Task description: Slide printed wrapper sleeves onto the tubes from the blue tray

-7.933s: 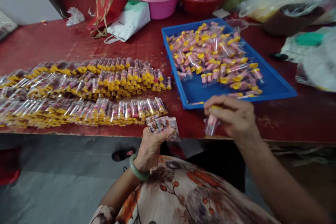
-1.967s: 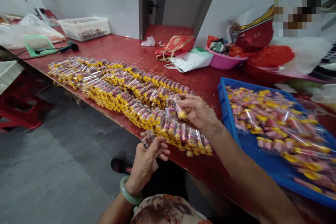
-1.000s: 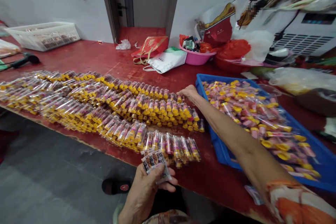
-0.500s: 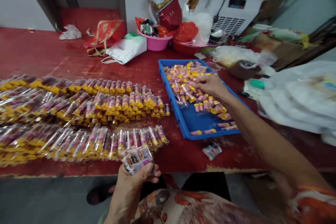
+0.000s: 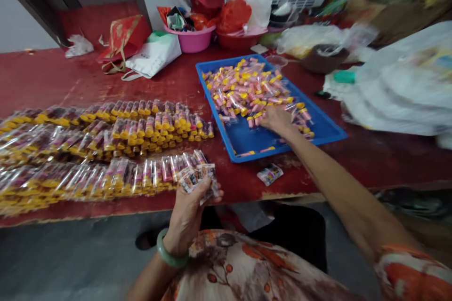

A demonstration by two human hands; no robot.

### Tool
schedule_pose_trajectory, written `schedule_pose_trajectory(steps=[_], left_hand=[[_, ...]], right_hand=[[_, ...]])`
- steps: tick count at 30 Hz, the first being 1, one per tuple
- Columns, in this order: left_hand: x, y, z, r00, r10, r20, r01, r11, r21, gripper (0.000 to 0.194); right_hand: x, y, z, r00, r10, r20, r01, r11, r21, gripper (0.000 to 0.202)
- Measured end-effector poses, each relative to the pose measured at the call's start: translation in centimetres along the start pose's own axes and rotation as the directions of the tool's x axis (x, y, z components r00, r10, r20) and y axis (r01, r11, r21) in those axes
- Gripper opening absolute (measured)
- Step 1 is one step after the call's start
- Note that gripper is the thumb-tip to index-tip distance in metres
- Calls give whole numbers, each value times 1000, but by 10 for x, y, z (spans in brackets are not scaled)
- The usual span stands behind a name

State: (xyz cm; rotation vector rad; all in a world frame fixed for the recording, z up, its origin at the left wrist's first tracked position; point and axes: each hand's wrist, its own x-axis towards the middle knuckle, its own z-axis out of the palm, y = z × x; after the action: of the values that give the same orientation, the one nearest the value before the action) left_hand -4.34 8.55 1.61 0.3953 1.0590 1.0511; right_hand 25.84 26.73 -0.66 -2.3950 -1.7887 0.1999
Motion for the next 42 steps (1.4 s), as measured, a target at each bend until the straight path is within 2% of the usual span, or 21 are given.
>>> schedule_pose_trajectory(steps=[4,6,7,9,10,11,12,13,14,16,19,23,27,30,33,37,42], left_hand=[[-2,-7,7,1000,-2,-13,2,1000,-7,36],[-1,-10,9,999,1,-37,-2,1000,-19,36],[1,-11,9,999,5,-39,-5,1000,-21,36],[3,-14,12,1000,11,-23,-11,1000,-17,34],[5,-15,14,1000,10,-9,-10,1000,-10,33],[6,-17,15,1000,3,8,-3,1000,-2,31],[7,-19,17,1000,-4,27,4,1000,7,30],[7,-21,19,999,-10,45,10,1000,16,29],[8,-23,21,998,-15,66,13,1000,26,28],[7,-27,24,994,-12,107,6,999,54,27],[3,-30,25,988,-30,153,14,994,109,27],[1,-28,23,984,-76,159,56,990,128,29],[3,-29,21,984,-41,172,22,993,112,29],[6,-31,20,989,13,150,-26,996,83,26],[6,-31,20,996,17,88,-23,998,66,32],[7,-32,21,999,-17,49,16,999,31,40],[7,-35,24,998,-61,34,62,998,-30,31]], right_hand=[[-17,7,-9,995,5,-95,23,957,290,36],[-40,12,-16,992,20,-123,36,899,437,31],[-57,14,-20,993,25,-112,40,841,540,28],[-99,12,-23,999,1,-46,33,679,734,20],[-122,7,-23,998,-38,47,-27,422,906,16],[-144,1,-21,992,-78,102,-71,334,940,19],[-165,-7,-19,983,-107,152,-115,290,950,22],[-182,-16,-15,960,-150,236,-202,212,956,23],[-196,-26,-11,932,-204,299,-263,185,947,24],[-213,-41,-3,888,-292,355,-323,153,934,26],[-215,-49,2,883,-324,341,-296,181,938,19],[-201,-46,-4,867,-328,374,-299,257,919,15],[-192,-43,-16,832,-401,384,-248,350,903,18],[-198,-33,-22,855,-377,356,-203,388,899,17],[-214,-14,-20,906,-331,262,-177,267,947,16],[-242,4,-11,929,-341,143,-122,83,989,11],[-264,1,-4,948,-317,16,-22,-13,1000,13]])
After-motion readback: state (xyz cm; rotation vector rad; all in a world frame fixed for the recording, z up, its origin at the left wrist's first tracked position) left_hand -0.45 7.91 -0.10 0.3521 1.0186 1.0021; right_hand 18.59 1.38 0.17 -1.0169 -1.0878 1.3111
